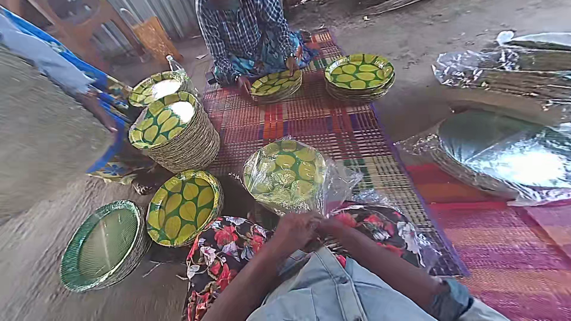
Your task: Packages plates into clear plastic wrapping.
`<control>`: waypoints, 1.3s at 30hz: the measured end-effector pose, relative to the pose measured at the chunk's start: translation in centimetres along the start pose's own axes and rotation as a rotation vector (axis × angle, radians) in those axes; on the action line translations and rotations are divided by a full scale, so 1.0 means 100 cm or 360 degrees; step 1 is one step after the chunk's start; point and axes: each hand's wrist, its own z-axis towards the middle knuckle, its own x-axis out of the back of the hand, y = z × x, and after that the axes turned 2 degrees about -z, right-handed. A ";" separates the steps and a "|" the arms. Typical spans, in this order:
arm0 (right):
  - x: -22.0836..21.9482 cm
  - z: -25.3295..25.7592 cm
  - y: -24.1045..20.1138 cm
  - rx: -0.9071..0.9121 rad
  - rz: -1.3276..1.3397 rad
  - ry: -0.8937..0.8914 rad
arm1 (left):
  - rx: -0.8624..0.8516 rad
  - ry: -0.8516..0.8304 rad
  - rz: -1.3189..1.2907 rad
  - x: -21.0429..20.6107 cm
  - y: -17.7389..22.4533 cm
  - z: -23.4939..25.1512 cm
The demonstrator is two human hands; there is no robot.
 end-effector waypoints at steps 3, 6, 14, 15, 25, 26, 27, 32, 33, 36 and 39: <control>-0.003 0.018 0.020 0.0244 0.0319 0.0590 | 0.0189 0.0577 0.0089 0.055 -0.029 -0.008; 0.014 -0.004 0.016 -0.0017 -0.0042 0.0677 | 0.0781 0.0720 0.0536 0.123 -0.084 -0.030; 0.000 -0.015 0.045 0.0265 -0.0042 0.0889 | 0.0584 0.0635 0.0753 0.117 -0.084 -0.065; -0.001 -0.014 0.041 0.0262 -0.0032 0.0908 | 0.0329 0.0945 0.0983 0.111 -0.076 -0.067; 0.002 -0.006 0.038 0.0178 -0.0196 0.0881 | 0.1275 0.1153 0.1306 0.213 -0.088 -0.122; 0.003 -0.006 0.041 0.0203 -0.0189 0.0886 | 0.1283 0.1086 0.1276 0.216 -0.086 -0.121; 0.003 -0.007 0.042 0.0234 -0.0177 0.0900 | 0.1274 0.1041 0.1255 0.218 -0.084 -0.120; 0.009 -0.004 0.037 0.0131 0.0759 0.1070 | 0.1165 0.1008 0.1225 0.225 -0.075 -0.128; 0.017 -0.001 0.037 0.0074 0.1125 0.1171 | 0.1174 0.0977 0.1177 0.231 -0.072 -0.129; 0.069 -0.008 0.021 -0.0009 0.1510 0.1432 | 0.1161 0.0900 0.1173 0.231 -0.072 -0.126; 0.111 -0.031 -0.029 0.0530 0.1268 0.1450 | 0.1066 0.0933 0.1244 0.227 -0.082 -0.121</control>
